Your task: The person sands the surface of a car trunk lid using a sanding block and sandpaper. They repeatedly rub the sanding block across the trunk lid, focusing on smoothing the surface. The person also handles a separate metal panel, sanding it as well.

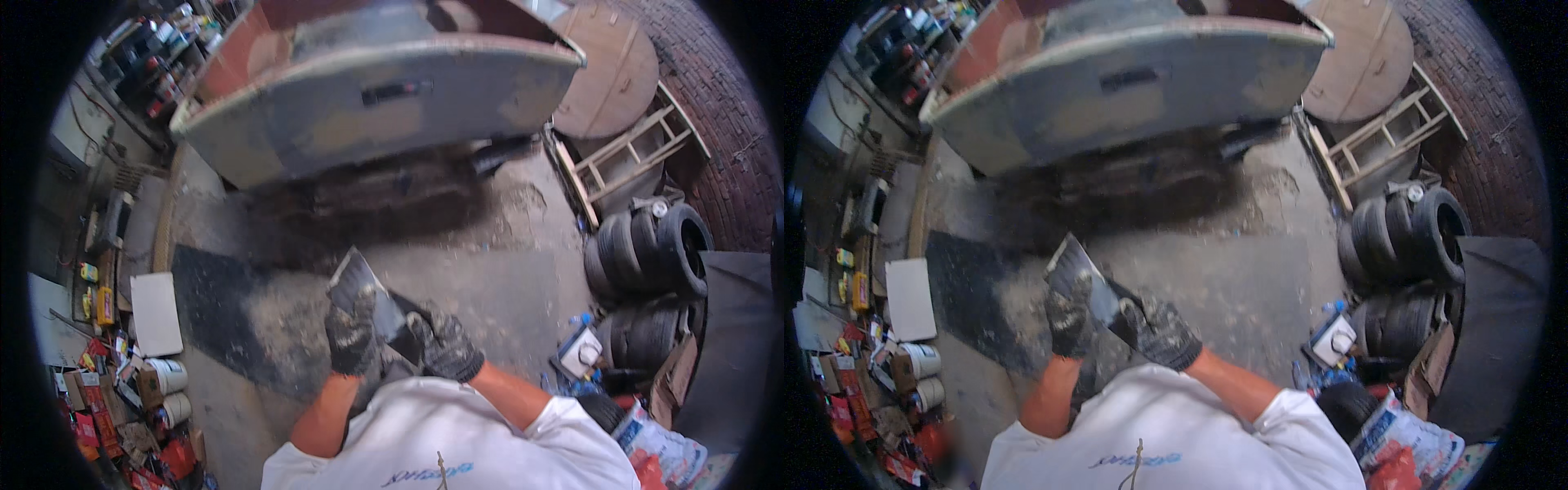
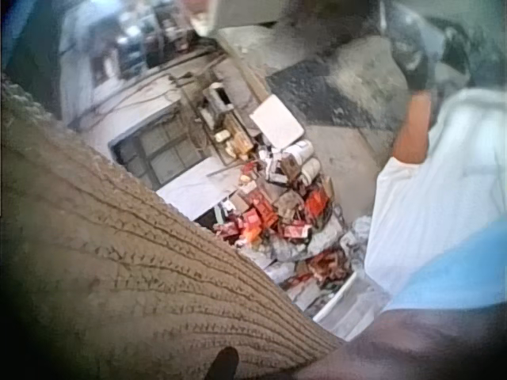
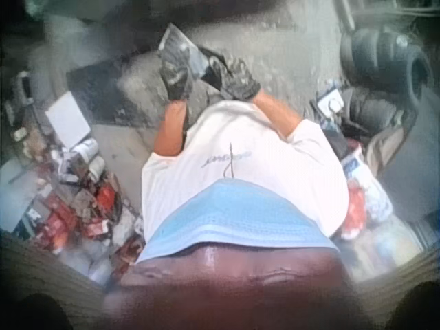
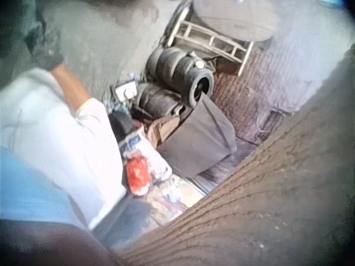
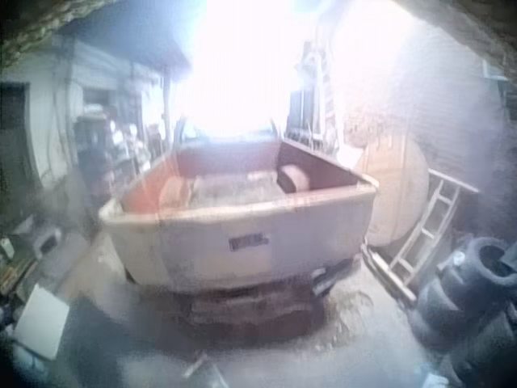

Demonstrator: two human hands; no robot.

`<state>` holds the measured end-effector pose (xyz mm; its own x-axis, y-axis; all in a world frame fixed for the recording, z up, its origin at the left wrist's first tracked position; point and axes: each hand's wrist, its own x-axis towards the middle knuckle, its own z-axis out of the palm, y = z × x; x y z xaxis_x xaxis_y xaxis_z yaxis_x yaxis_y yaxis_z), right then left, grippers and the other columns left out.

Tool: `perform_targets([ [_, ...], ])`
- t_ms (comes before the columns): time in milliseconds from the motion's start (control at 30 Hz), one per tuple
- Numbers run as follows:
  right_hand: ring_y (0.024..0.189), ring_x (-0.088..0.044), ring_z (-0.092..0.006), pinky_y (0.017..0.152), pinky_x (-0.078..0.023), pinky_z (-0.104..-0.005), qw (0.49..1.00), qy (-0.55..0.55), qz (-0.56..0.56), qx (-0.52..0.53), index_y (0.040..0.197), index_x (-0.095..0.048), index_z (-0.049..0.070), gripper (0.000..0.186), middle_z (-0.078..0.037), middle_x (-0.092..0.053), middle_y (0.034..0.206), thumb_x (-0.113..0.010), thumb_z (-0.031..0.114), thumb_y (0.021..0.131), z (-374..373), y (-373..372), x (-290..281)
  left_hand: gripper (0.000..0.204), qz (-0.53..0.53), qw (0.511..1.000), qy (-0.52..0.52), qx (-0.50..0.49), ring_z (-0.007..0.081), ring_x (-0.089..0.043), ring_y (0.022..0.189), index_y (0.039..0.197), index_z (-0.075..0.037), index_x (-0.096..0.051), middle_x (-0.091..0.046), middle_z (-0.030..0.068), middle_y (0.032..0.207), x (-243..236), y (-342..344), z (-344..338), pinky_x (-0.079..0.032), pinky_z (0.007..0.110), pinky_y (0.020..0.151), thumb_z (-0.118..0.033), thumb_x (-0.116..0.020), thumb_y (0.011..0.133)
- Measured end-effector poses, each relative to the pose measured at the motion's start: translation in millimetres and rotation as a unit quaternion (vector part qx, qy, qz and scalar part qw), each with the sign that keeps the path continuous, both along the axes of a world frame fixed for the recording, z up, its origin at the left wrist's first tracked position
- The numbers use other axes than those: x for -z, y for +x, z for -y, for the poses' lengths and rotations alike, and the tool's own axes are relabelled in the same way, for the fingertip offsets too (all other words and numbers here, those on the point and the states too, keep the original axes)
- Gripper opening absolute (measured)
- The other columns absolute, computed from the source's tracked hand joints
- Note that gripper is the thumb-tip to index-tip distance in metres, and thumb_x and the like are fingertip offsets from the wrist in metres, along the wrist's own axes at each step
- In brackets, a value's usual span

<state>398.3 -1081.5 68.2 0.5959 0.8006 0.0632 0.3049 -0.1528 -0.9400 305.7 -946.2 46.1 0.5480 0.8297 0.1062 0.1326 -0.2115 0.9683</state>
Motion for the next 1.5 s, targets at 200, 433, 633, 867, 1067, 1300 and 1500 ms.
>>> perform_targets([
  [200,0.085,-0.063,-0.0306,0.072,-0.048,-0.0405,0.993,-0.092,-0.065,0.048,0.103,-0.061,-0.001,0.025,-0.022,-0.064,0.094,-0.054,0.022,0.096,2,20,11,0.028,0.162,0.974,-0.133,-0.085,0.0146,-0.058,0.087,0.108,0.001,-0.062,-0.065,0.0055,0.1,-11,19,-24,-0.047,0.032,0.078,-0.024,-0.059,0.096],
  [433,0.08,-0.062,-0.0308,0.072,-0.048,-0.0414,0.951,-0.037,-0.151,0.268,0.1,-0.06,-0.001,0.034,-0.021,-0.065,0.089,-0.064,0.031,0.09,-8,20,22,0.042,0.152,0.979,-0.12,-0.059,0.018,-0.054,0.101,0.125,0.002,-0.053,-0.058,0.0096,0.12,3,44,-2,-0.044,0.033,0.092,-0.028,-0.058,0.097],
  [633,0.088,-0.061,-0.0346,0.075,-0.049,-0.0447,0.946,-0.052,0.057,0.316,0.123,-0.053,0.004,0.036,-0.024,-0.06,0.104,-0.058,0.017,0.09,-8,10,23,0.043,0.132,0.986,-0.097,-0.029,0.0183,-0.053,0.11,0.132,-0.005,-0.049,-0.054,0.0076,0.127,36,42,15,-0.043,0.037,0.096,-0.027,-0.058,0.096],
  [867,0.091,-0.059,-0.0376,0.078,-0.045,-0.0482,0.951,-0.058,0.015,0.304,0.123,-0.056,0.007,0.032,-0.027,-0.059,0.102,-0.055,0.02,0.094,-4,-4,22,0.05,0.15,0.964,-0.209,-0.068,0.0239,-0.056,0.107,0.138,0.002,-0.043,-0.057,0.0169,0.123,-3,35,30,-0.044,0.037,0.095,-0.017,-0.057,0.094],
  [1067,0.09,-0.059,-0.0368,0.08,-0.046,-0.045,0.868,-0.139,0.397,0.263,0.119,-0.057,-0.002,0.035,-0.025,-0.061,0.098,-0.06,0.02,0.092,-6,-7,27,0.051,-0.032,0.96,0.276,-0.024,0.0254,-0.06,0.089,0.137,0.001,-0.045,-0.063,0.0203,0.106,-10,28,20,-0.049,0.035,0.081,-0.01,-0.06,0.09],
  [1300,0.086,-0.062,-0.0391,0.078,-0.049,-0.043,0.893,-0.043,0.318,0.316,0.124,-0.048,-0.009,0.045,-0.025,-0.063,0.096,-0.055,0.024,0.095,-15,-6,20,0.025,-0.144,0.935,0.322,-0.035,0.0182,-0.051,0.062,0.11,0.001,-0.063,-0.062,0.0118,0.073,23,6,27,-0.044,0.032,0.06,-0.017,-0.059,0.094],
  [1500,0.087,-0.063,-0.0398,0.076,-0.05,-0.043,0.921,0.001,0.074,0.382,0.125,-0.045,-0.01,0.048,-0.029,-0.063,0.101,-0.056,0.025,0.094,-21,1,-3,0.06,-0.151,0.847,0.51,0.011,0.0189,-0.044,0.05,0.137,-0.005,-0.05,-0.048,0.0045,0.063,47,-1,29,-0.04,0.032,0.051,0.006,-0.058,0.079],
])
